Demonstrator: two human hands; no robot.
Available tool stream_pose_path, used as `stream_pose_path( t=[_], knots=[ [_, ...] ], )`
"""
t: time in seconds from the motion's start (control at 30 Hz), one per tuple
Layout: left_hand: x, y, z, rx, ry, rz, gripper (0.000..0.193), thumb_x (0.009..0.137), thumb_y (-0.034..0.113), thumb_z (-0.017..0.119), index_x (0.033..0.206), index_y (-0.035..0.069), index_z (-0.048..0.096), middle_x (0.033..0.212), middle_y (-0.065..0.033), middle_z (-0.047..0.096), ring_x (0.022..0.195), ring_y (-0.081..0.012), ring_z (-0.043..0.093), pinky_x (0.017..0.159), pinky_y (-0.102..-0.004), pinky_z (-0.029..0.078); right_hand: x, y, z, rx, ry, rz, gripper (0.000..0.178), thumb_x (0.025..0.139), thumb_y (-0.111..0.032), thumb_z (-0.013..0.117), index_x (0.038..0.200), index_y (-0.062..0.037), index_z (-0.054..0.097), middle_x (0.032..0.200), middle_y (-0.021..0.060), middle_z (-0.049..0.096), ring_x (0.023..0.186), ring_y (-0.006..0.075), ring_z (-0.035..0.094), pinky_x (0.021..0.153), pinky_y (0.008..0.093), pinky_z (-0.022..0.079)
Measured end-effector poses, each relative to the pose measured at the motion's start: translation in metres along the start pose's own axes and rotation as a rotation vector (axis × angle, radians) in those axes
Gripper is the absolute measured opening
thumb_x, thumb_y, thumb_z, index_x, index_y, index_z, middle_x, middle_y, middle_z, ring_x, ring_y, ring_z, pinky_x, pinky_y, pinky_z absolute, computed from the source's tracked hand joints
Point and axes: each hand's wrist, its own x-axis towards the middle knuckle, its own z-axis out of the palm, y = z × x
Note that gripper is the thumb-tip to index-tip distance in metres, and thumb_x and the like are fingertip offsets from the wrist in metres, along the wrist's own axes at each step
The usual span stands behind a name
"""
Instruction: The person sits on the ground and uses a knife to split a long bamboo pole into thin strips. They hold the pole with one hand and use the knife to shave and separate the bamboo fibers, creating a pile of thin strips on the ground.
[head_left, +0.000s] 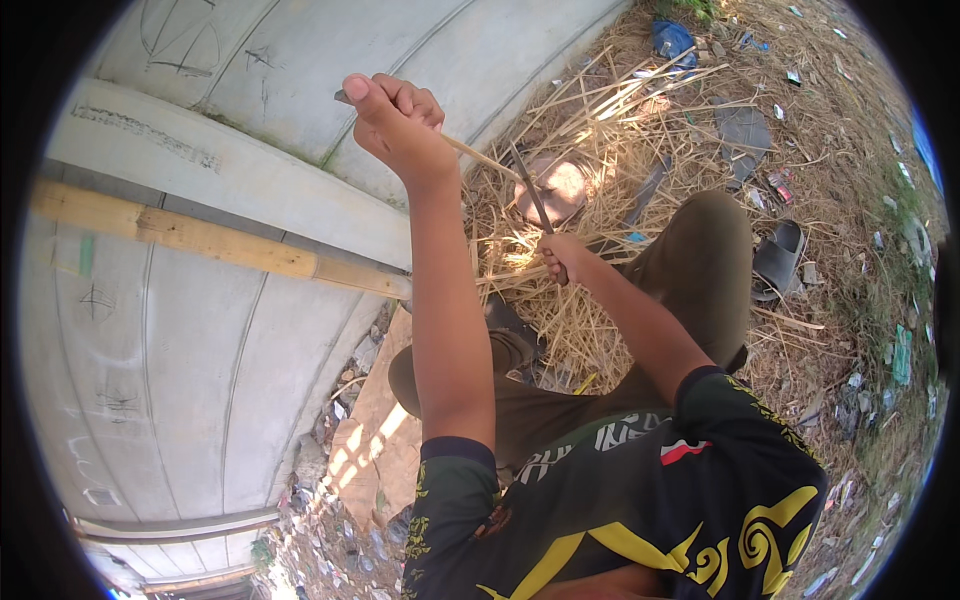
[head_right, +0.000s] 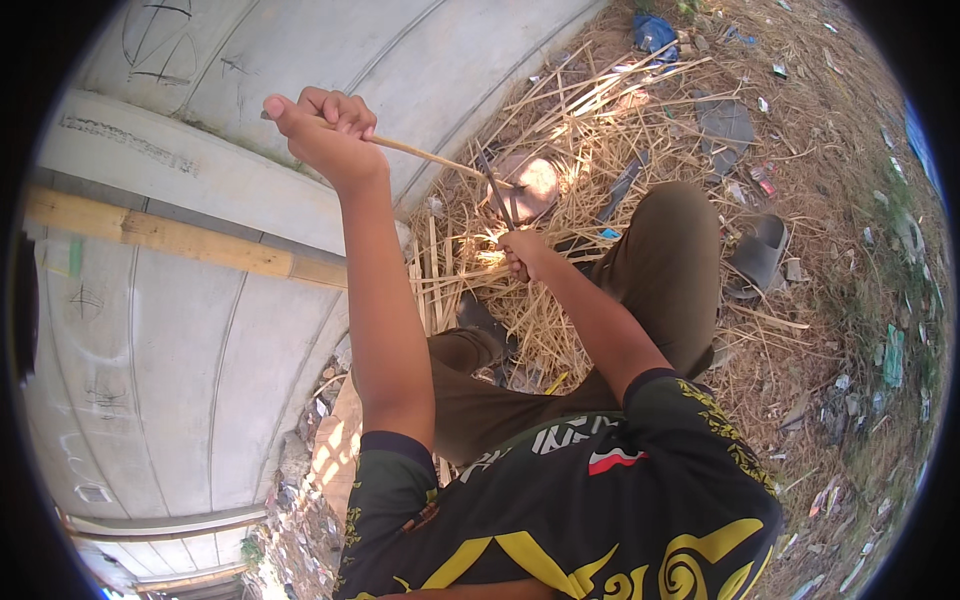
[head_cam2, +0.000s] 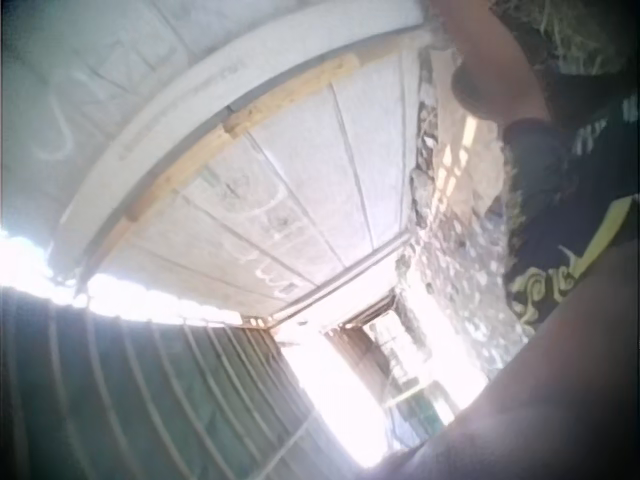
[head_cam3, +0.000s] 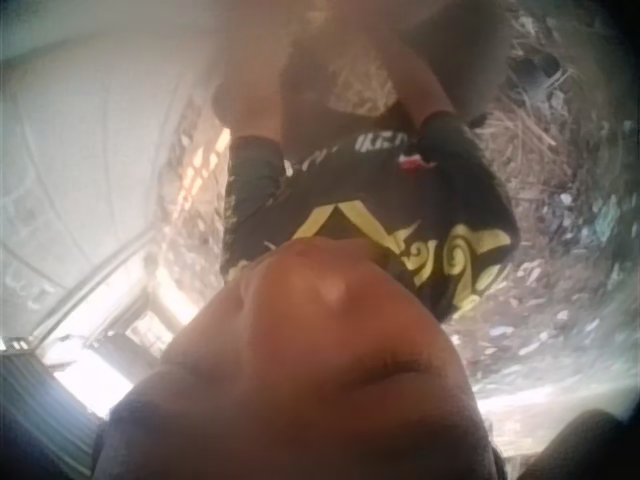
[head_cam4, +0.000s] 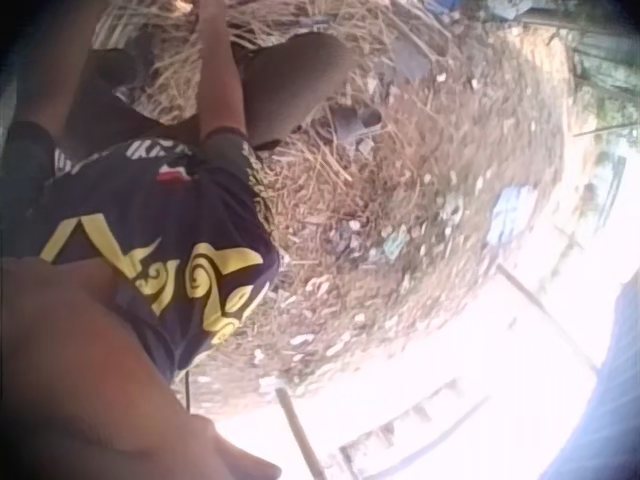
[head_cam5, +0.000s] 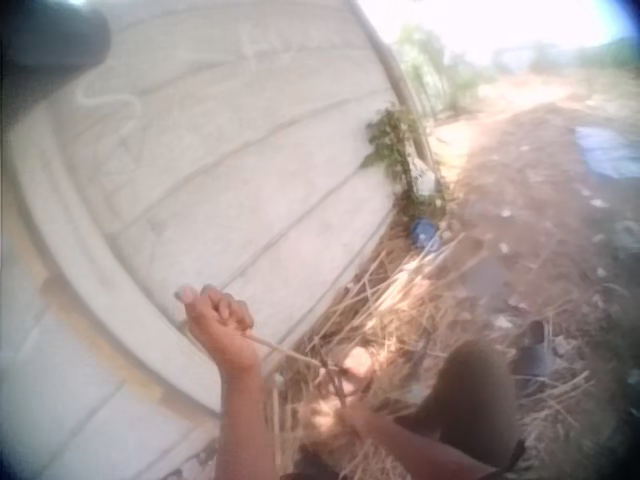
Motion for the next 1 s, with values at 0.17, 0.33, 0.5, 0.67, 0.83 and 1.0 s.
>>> stream_pose_path(
  t=[0.17, 0.33, 0.5, 0.67, 0.83, 1.0],
  knots=[
    [0.025, 0.024, 0.005, -0.109, -0.224, -0.06, 0.036, 0.091, 0.023, 0.046, 0.063, 0.014, 0.024, 0.05, 0.0021, 0.021, 0.045, -0.0113, 0.017, 0.046, -0.0291, 0.018, 0.006, -0.022, -0.022, 0.169, -0.164, 0.083, 0.023, 0.084, -0.015, 0.06, 0.065, -0.0079, 0.049, 0.051, 0.0017, 0.045, 0.043, 0.0178, 0.046, 0.048, 0.0382, 0.042],
    [0.014, 0.017, -0.026, -0.12, -0.066, 0.098, 0.043, 0.091, 0.028, 0.052, 0.061, 0.015, 0.024, 0.048, 0.0027, 0.02, 0.044, -0.0081, 0.013, 0.042, -0.0261, 0.012, -0.059, -0.011, 0.05, -0.86, 0.458, -0.659, 0.033, 0.082, -0.025, 0.066, 0.095, 0.005, 0.07, 0.071, 0.0235, 0.066, 0.072, 0.0389, 0.068, 0.068, 0.0447, 0.053],
    [-0.004, 0.022, -0.007, -0.073, -0.014, 0.069, 0.044, 0.082, 0.043, 0.051, 0.063, 0.017, 0.022, 0.05, 0.0033, 0.018, 0.044, -0.0098, 0.011, 0.046, -0.0271, 0.009, 0.017, 0.009, -0.016, -0.746, 0.439, -0.436, 0.027, 0.085, -0.022, 0.062, 0.087, 0.0044, 0.068, 0.064, 0.0152, 0.064, 0.058, 0.0293, 0.065, 0.06, 0.0457, 0.051],
    [0.001, 0.023, -0.016, -0.011, 0.043, 0.088, 0.042, 0.084, 0.039, 0.052, 0.064, 0.017, 0.022, 0.051, 0.0036, 0.017, 0.045, -0.0099, 0.01, 0.046, -0.0268, 0.009, 0.042, 0.016, -0.02, -0.247, 0.292, -0.043, 0.016, 0.084, -0.013, 0.06, 0.072, -0.003, 0.056, 0.053, 0.0035, 0.048, 0.042, 0.0179, 0.048, 0.044, 0.0395, 0.04],
    [0.01, 0.021, -0.016, -0.005, 0.083, 0.065, 0.041, 0.085, 0.035, 0.051, 0.065, 0.018, 0.02, 0.052, 0.0037, 0.016, 0.047, -0.0107, 0.009, 0.048, -0.0288, 0.008, 0.038, 0.011, -0.021, 0.072, 0.087, 0.042, 0.014, 0.082, -0.013, 0.062, 0.074, -0.0022, 0.058, 0.053, 0.0032, 0.045, 0.041, 0.0165, 0.044, 0.043, 0.0376, 0.038],
    [0.003, 0.021, -0.027, 0.002, 0.117, 0.051, 0.043, 0.084, 0.033, 0.052, 0.064, 0.019, 0.017, 0.051, 0.0037, 0.015, 0.047, -0.0106, 0.008, 0.048, -0.0293, 0.008, -0.007, 0.009, 0.034, -0.764, 0.396, -0.681, 0.033, 0.081, -0.024, 0.067, 0.096, 0.0051, 0.069, 0.063, 0.0169, 0.063, 0.053, 0.03, 0.061, 0.057, 0.0415, 0.05]
  ],
)
